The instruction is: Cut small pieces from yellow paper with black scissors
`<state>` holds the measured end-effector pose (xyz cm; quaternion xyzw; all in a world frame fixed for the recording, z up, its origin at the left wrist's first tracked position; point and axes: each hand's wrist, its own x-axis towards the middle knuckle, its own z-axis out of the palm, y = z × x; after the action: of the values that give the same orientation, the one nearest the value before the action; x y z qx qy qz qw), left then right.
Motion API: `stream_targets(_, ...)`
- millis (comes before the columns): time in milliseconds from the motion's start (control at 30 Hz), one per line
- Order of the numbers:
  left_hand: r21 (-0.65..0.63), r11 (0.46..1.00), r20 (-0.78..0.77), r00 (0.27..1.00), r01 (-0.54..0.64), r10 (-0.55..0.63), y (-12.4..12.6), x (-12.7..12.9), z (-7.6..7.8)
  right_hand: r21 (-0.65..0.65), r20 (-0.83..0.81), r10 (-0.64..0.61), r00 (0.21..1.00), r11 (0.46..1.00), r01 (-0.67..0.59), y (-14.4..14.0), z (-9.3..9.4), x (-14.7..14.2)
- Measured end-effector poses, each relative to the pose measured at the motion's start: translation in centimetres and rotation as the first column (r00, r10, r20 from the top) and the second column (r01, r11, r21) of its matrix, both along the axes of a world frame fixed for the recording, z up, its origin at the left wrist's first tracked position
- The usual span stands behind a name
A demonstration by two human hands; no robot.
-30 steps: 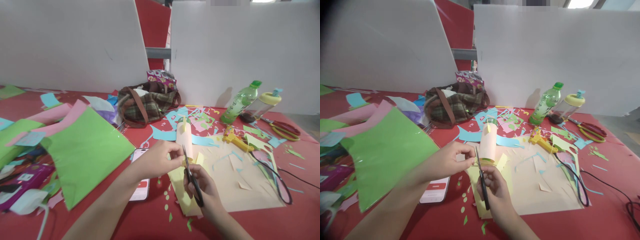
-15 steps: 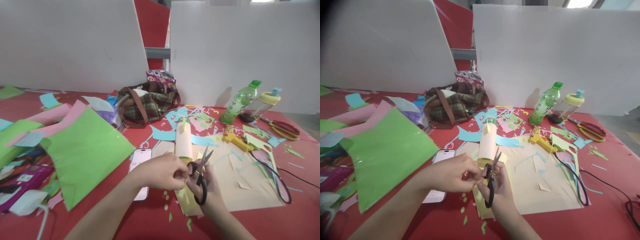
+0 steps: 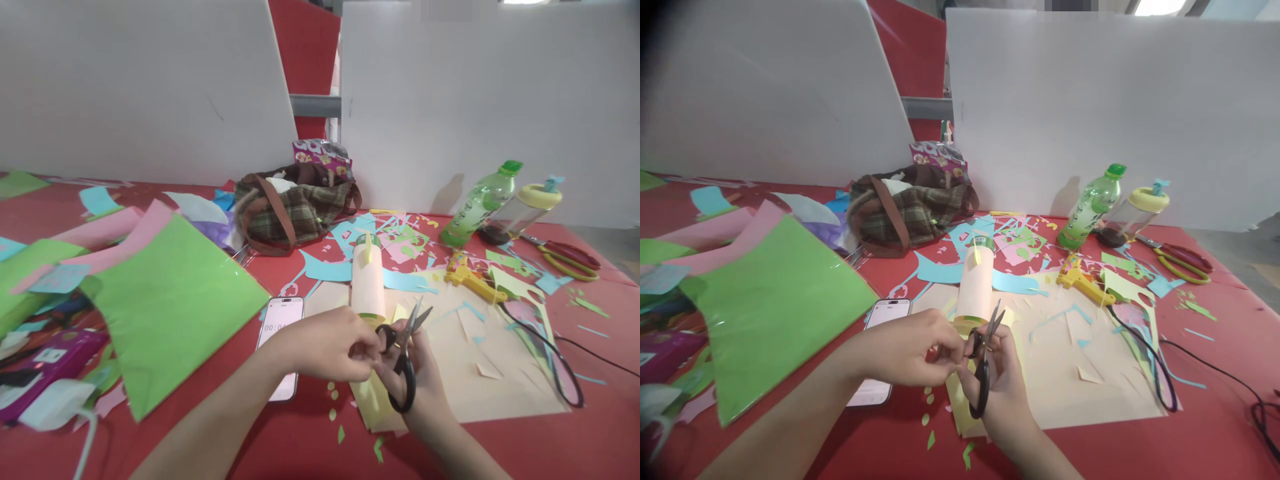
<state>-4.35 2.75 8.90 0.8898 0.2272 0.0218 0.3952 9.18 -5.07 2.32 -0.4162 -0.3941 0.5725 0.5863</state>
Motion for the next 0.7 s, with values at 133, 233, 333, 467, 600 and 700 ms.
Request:
stream_targets(133, 0.026, 0.999, 0.003, 0.999, -0.038, 0.038, 0.15, -0.01, 0.08, -0.007, -0.044, -0.048, 0.998, 0.999, 0.048, 0.13, 0.19, 0.02)
stream_targets(233, 0.047, 0.998, -0.004, 0.999, -0.048, 0.048, 0.24, 0.00, 0.09, -0.035, -0.041, -0.091, 0.995, 0.995, 0.089, 0.21, 0.44, 0.11)
stream_targets(333, 0.027, 0.999, -0.003, 0.999, -0.036, 0.036, 0.19, 0.09, 0.11, -0.044, -0.038, -0.112, 0.993, 0.993, 0.110, 0.31, 0.69, 0.16)
stream_targets(467, 0.001, 0.999, 0.018, 0.999, -0.045, 0.045, 0.08, 0.25, 0.26, -0.050, -0.042, -0.115, 0.993, 0.992, 0.113, 0.37, 0.69, 0.15)
stream_targets(600, 0.040, 0.998, 0.025, 0.998, -0.054, 0.053, 0.06, 0.33, 0.28, -0.034, -0.043, -0.122, 0.992, 0.992, 0.121, 0.31, 0.35, 0.19)
stream_targets(700, 0.049, 0.997, 0.024, 0.998, -0.060, 0.059, 0.06, 0.38, 0.13, -0.029, -0.046, -0.123, 0.991, 0.992, 0.121, 0.31, 0.03, 0.23)
